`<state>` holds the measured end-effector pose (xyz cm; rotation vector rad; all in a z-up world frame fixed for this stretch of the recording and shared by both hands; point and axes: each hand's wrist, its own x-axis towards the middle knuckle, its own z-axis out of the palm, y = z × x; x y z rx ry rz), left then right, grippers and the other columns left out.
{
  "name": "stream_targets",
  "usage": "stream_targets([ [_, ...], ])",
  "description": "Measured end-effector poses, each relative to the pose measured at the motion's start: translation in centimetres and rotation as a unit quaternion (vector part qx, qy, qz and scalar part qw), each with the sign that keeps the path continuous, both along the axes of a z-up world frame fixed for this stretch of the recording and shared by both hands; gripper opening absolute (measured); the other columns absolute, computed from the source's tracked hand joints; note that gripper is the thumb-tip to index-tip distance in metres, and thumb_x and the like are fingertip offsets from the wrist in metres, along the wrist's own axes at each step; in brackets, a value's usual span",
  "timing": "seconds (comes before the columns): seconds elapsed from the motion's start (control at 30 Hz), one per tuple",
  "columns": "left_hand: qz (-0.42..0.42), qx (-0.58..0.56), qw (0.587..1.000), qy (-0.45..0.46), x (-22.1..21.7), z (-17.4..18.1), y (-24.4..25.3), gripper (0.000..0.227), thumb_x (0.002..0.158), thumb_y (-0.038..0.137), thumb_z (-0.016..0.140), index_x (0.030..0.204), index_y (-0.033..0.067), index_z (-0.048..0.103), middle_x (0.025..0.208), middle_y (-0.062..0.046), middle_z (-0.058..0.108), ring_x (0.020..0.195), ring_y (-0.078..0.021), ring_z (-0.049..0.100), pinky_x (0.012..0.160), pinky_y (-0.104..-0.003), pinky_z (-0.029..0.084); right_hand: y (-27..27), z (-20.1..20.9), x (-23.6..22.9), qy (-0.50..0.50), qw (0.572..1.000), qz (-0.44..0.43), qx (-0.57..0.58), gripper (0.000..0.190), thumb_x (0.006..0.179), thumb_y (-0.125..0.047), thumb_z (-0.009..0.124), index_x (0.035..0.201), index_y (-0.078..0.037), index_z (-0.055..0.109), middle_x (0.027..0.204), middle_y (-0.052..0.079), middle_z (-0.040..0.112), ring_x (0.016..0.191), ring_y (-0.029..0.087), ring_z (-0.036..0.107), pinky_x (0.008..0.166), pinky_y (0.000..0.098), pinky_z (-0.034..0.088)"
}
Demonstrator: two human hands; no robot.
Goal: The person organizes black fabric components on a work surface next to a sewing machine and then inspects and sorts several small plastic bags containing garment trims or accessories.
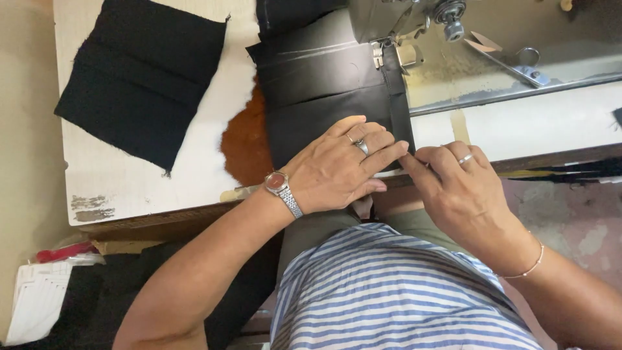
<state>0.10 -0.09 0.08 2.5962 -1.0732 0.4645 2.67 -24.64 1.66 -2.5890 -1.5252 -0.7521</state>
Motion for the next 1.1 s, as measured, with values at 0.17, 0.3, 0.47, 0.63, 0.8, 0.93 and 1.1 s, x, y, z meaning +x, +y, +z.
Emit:
stream_targets([
  [0.17,-0.010,-0.002,1.000,-0.010,0.3,0.0,0.1,0.064,0.088,0.045,0.087,0.134,0.0112,0.059,0.131,-0.008,0.056,0.123,-0.0310,0.056,0.111,-0.049,0.043,-0.3,1.2,1.6,-0.008,0.998,0.059,0.022,0.026,0.091,-0.011,0.065,0.115,-0.014,0.075,0.102,0.003,0.062,0.077,0.024,0.058,0.070,0.0377,0.048],
  [0.3,-0.025,-0.017,0.999,0.024,0.0,0.0,0.3,0.061,0.092,0.050,0.078,0.134,0.0091,0.063,0.140,-0.011,0.052,0.132,-0.0333,0.051,0.113,-0.051,0.041,0.6,2.4,5.4,0.117,0.986,0.091,0.074,0.011,0.097,-0.013,0.069,0.106,-0.016,0.075,0.102,0.000,0.073,0.081,0.021,0.068,0.061,0.0350,0.048],
  [0.47,-0.018,-0.015,0.999,0.047,-0.2,-0.4,0.6,0.071,0.091,0.061,0.068,0.139,0.0104,0.062,0.144,-0.014,0.054,0.139,-0.0369,0.047,0.115,-0.053,0.038,2.7,1.0,11.2,-0.084,0.995,0.058,-0.008,0.026,0.106,-0.049,0.063,0.115,-0.027,0.074,0.128,-0.014,0.076,0.071,0.008,0.070,0.044,0.0258,0.040],
  [0.63,-0.013,0.009,0.999,0.038,-0.1,-0.2,1.0,0.078,0.086,0.067,0.072,0.142,0.0140,0.059,0.142,-0.009,0.053,0.139,-0.0348,0.046,0.118,-0.053,0.039,3.1,0.2,11.8,-0.083,0.994,0.072,-0.018,0.028,0.106,-0.049,0.062,0.121,-0.028,0.073,0.127,-0.015,0.074,0.068,0.008,0.068,0.044,0.0254,0.040],
  [0.8,-0.011,0.026,0.999,0.033,1.1,0.0,1.6,0.080,0.085,0.069,0.072,0.142,0.0149,0.058,0.144,-0.009,0.052,0.140,-0.0339,0.044,0.115,-0.052,0.040,3.5,0.3,12.0,-0.108,0.993,0.046,-0.022,0.028,0.106,-0.048,0.061,0.124,-0.030,0.073,0.130,-0.017,0.075,0.065,0.008,0.067,0.044,0.0262,0.040],
  [0.93,-0.006,0.043,0.998,0.040,2.1,0.1,2.3,0.084,0.087,0.074,0.065,0.144,0.0121,0.057,0.148,-0.010,0.049,0.142,-0.0339,0.041,0.116,-0.053,0.038,3.6,0.3,12.0,-0.113,0.992,0.044,-0.012,0.026,0.105,-0.048,0.062,0.122,-0.032,0.075,0.131,-0.018,0.076,0.068,0.009,0.070,0.050,0.0245,0.046],
  [1.1,-0.002,0.058,0.997,0.054,3.8,0.0,3.2,0.084,0.088,0.073,0.067,0.147,0.0141,0.053,0.152,-0.009,0.045,0.142,-0.0360,0.043,0.112,-0.055,0.039,3.6,-0.5,12.3,-0.111,0.993,0.042,-0.001,0.026,0.103,-0.042,0.064,0.123,-0.031,0.076,0.128,-0.018,0.075,0.067,0.008,0.068,0.046,0.0250,0.042],
])
